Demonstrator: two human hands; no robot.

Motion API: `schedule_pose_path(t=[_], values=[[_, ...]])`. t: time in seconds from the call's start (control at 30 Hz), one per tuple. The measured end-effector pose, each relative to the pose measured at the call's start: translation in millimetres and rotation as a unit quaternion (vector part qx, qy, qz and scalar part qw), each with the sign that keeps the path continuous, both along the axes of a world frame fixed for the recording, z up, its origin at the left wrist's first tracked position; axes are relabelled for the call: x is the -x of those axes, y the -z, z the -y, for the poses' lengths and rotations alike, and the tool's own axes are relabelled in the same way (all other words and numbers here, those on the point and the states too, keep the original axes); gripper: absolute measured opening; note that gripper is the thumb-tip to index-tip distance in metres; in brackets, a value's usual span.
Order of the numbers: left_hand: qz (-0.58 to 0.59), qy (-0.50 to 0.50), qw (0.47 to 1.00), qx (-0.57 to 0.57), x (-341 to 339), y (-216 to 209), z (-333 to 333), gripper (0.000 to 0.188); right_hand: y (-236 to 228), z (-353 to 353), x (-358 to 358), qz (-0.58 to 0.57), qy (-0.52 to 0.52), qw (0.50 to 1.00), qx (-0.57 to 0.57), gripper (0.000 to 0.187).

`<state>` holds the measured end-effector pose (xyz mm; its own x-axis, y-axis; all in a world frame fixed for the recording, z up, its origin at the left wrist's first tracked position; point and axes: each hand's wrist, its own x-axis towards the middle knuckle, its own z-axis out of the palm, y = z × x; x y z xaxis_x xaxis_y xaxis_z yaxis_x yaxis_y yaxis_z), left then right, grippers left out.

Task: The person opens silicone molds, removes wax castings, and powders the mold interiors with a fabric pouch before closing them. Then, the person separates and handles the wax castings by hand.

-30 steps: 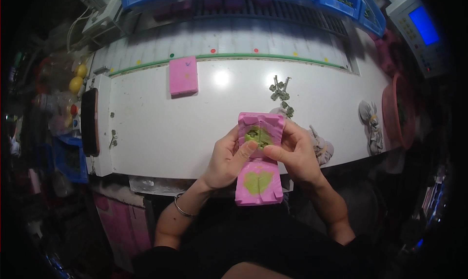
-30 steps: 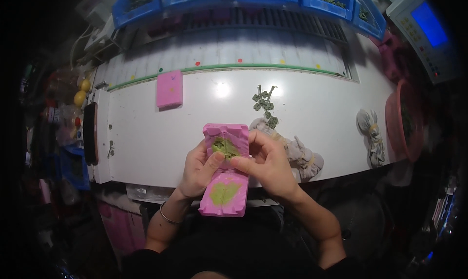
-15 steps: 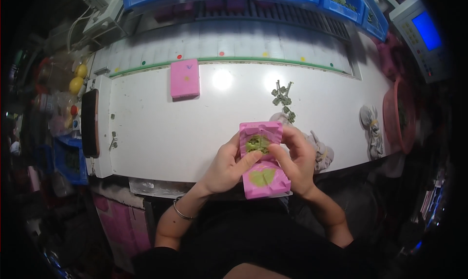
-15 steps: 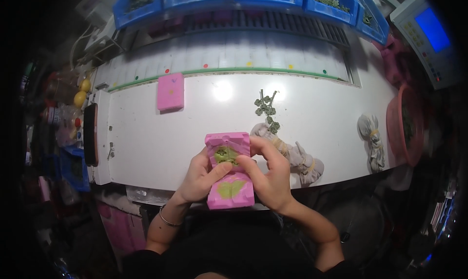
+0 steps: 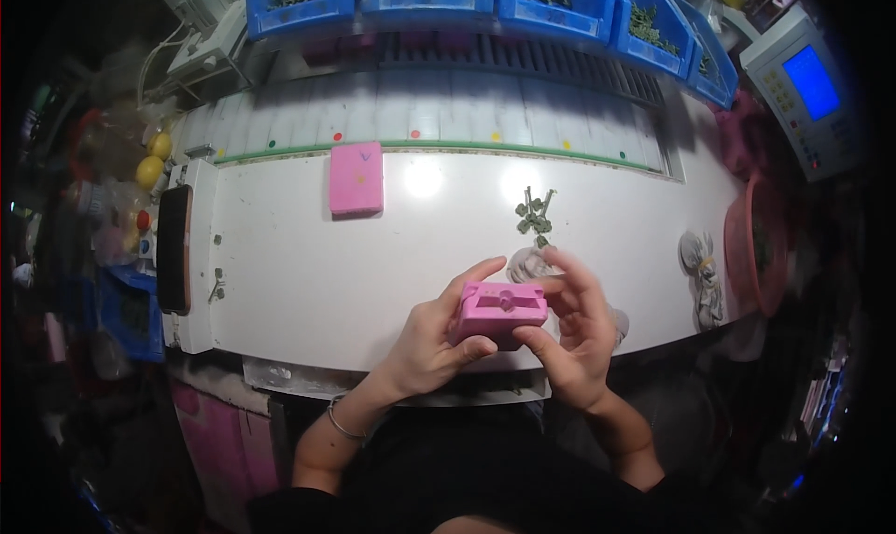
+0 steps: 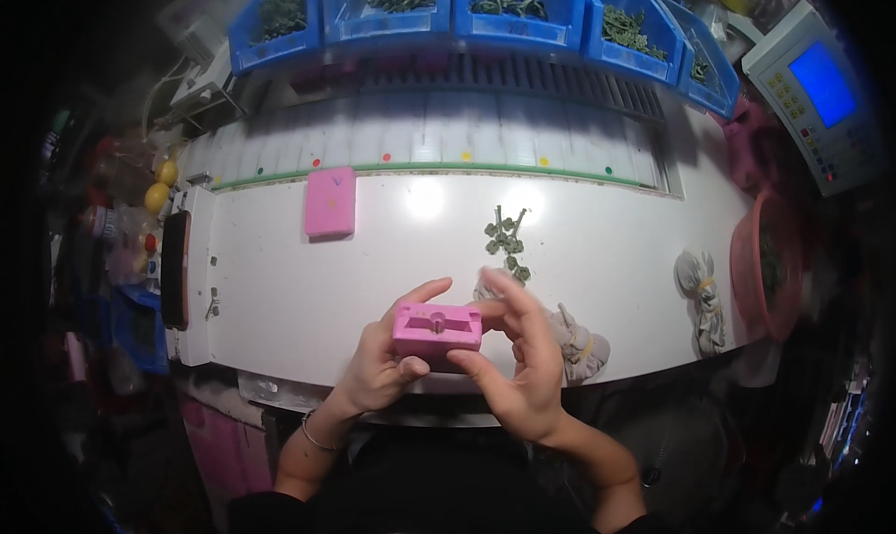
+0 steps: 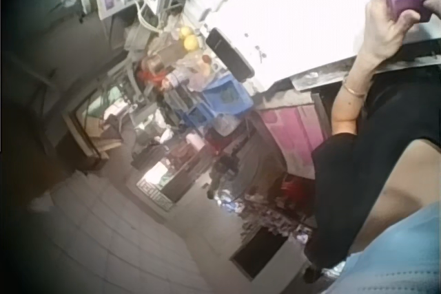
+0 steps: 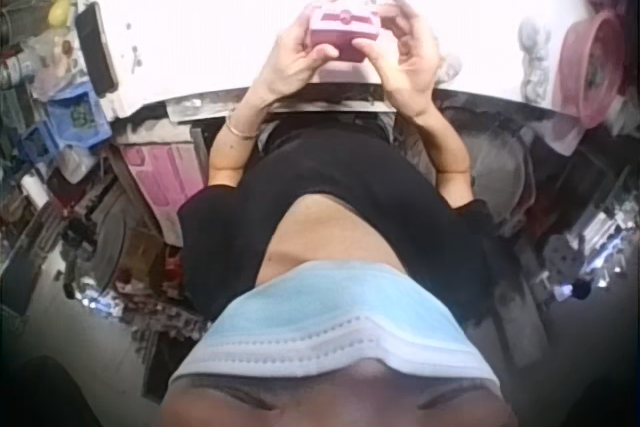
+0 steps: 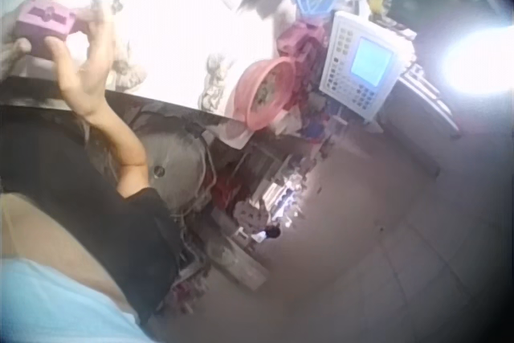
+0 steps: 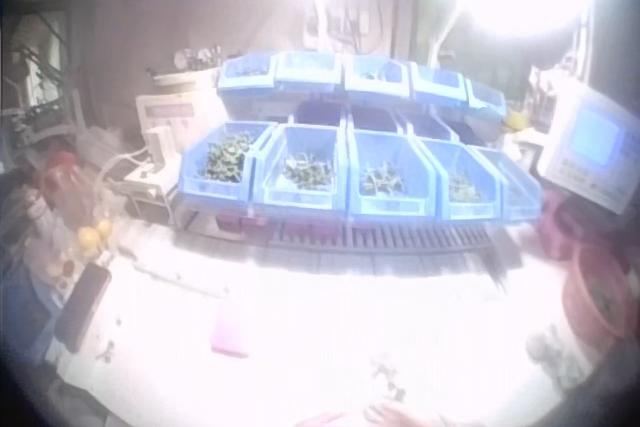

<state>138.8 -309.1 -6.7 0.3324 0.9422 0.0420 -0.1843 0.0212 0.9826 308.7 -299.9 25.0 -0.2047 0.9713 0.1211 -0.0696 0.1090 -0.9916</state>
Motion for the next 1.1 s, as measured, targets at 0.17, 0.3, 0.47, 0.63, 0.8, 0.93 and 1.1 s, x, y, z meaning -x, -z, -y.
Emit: schedule_pose_path(t=[0.17,0.3,0.47,0.63,0.8,0.93,1.1], values=[[-0.105,-0.115,0.982,-0.106,2,-7,0,0.051,11,-5,0,0.124,0.024,0.991,-0.043,0.024],[-0.131,-0.127,0.973,-0.139,-1,-16,1,0.057,16,-8,6,0.128,0.025,0.989,-0.066,0.025],[-0.032,-0.135,0.989,-0.054,15,-8,-4,0.054,17,-14,16,0.108,-0.020,0.993,-0.037,0.026],[0.160,-0.127,0.974,0.101,34,0,-10,0.048,16,-16,30,0.003,-0.060,0.997,0.053,0.030],[0.250,-0.031,0.954,0.159,37,9,-15,0.048,19,-26,51,-0.104,-0.052,0.987,0.108,0.028],[0.294,0.012,0.928,0.230,56,13,-15,0.057,20,-37,69,-0.106,-0.060,0.975,0.183,0.028],[0.194,-0.088,0.940,0.267,115,-2,-33,0.050,61,-51,88,0.103,-0.032,0.992,-0.064,0.033]])
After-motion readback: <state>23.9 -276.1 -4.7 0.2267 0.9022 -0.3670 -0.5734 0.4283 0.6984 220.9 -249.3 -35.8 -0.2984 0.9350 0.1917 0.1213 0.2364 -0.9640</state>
